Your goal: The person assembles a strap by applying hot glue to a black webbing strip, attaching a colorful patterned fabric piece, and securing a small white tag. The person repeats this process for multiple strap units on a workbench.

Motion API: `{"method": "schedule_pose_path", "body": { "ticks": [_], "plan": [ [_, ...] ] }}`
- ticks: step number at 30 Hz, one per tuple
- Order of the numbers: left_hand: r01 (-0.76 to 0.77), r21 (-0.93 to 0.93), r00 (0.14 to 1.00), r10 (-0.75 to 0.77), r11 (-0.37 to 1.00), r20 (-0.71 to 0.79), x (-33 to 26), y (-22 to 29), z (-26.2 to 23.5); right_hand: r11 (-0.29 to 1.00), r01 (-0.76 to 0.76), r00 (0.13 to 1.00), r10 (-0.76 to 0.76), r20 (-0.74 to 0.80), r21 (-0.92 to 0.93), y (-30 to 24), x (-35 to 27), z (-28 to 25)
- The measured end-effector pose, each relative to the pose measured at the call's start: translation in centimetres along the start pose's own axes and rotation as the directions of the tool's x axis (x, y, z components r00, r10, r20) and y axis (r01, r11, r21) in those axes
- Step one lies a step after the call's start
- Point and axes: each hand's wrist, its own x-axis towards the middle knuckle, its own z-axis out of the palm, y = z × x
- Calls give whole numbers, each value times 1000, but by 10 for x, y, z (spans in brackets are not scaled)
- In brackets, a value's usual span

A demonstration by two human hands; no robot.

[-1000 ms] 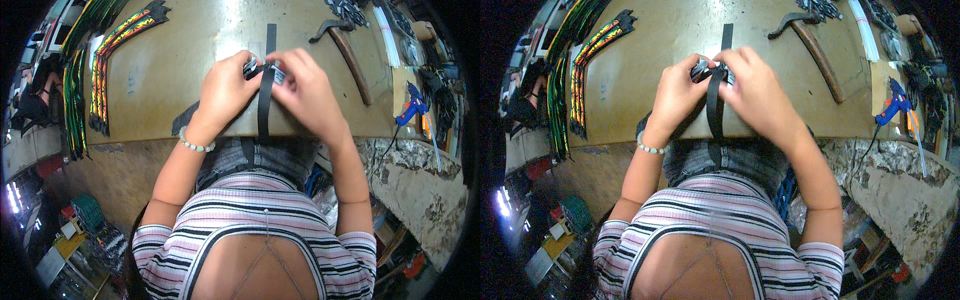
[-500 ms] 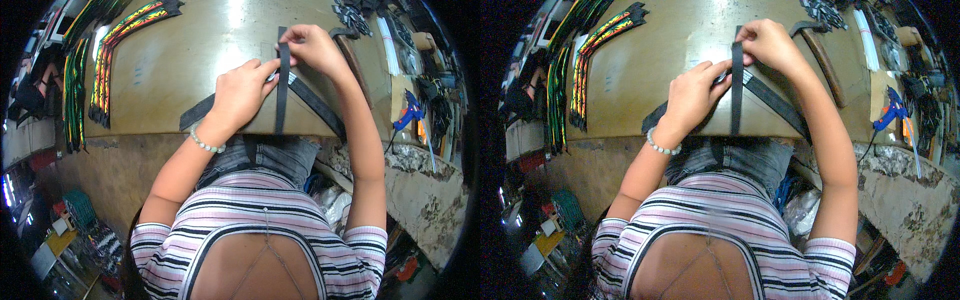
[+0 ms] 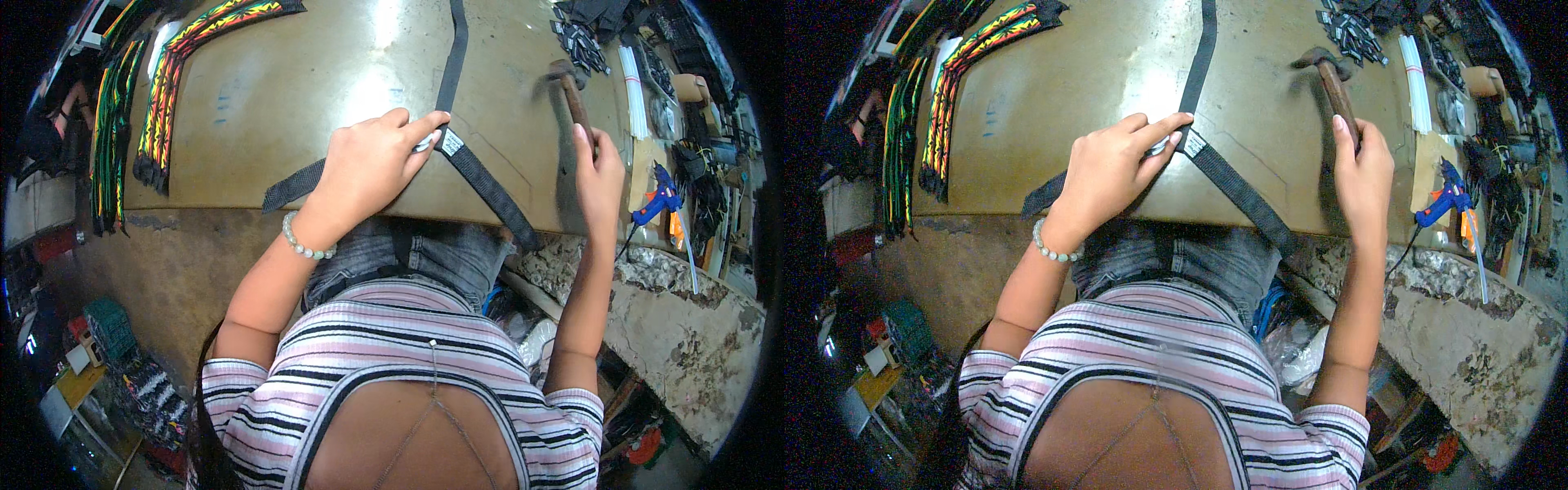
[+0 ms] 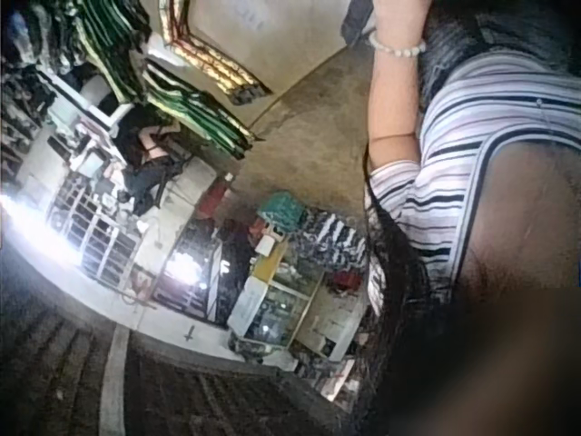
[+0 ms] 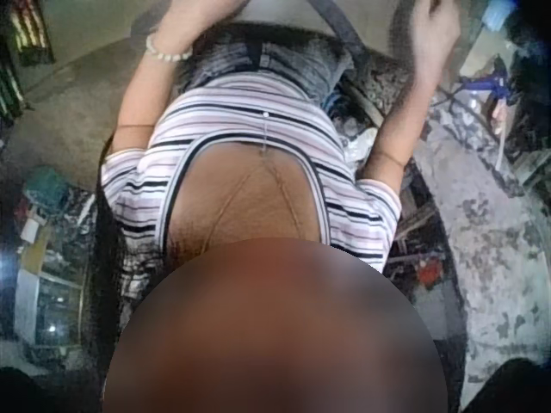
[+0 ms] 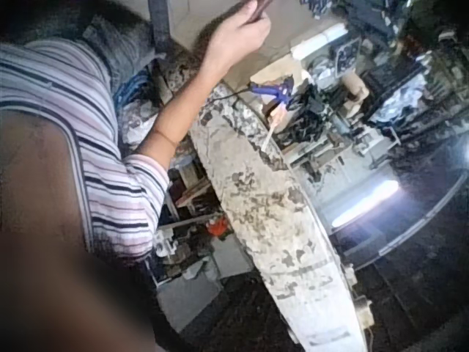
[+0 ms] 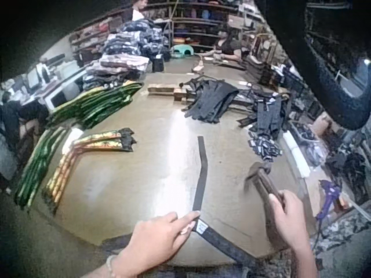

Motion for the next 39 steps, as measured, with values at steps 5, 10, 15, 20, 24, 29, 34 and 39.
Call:
{"method": "schedule_pose_path", "body": {
  "ticks": [5, 10, 15, 20, 24, 29, 34, 39],
  "plan": [
    [243, -332, 959, -277, 912, -60, 0, -8, -1, 815, 232, 957, -288, 23, 532, -60, -62, -6],
    [242, -534, 941, -331, 810, -75, 2, -13, 1, 970, 92, 926, -166, 340, 223, -75, -67, -11],
    [292, -504, 937, -349, 813, -20, 4, -12, -1, 943, 189, 910, -273, 313, 273, -84, -64, -3],
    [343, -189, 939, -331, 920, 94, 6, 9, -7, 972, 176, 949, -210, 234, 157, -43, -49, 8],
    [234, 28, 972, -233, 972, -31, 9, 21, 0, 961, 212, 960, -239, -146, -177, -7, -31, 10],
    [260, -65, 963, -264, 963, -60, 6, 17, 5, 883, 352, 851, -440, -287, -311, -26, -33, 4],
    [198, -88, 975, -205, 976, -88, 1, 13, 5, 867, 494, 860, -498, 109, 63, -75, -68, 38],
    [-123, -318, 951, 20, 940, -308, -20, 11, -8, 866, 262, 915, -363, 175, 425, -77, -37, 55]
  ]
}}
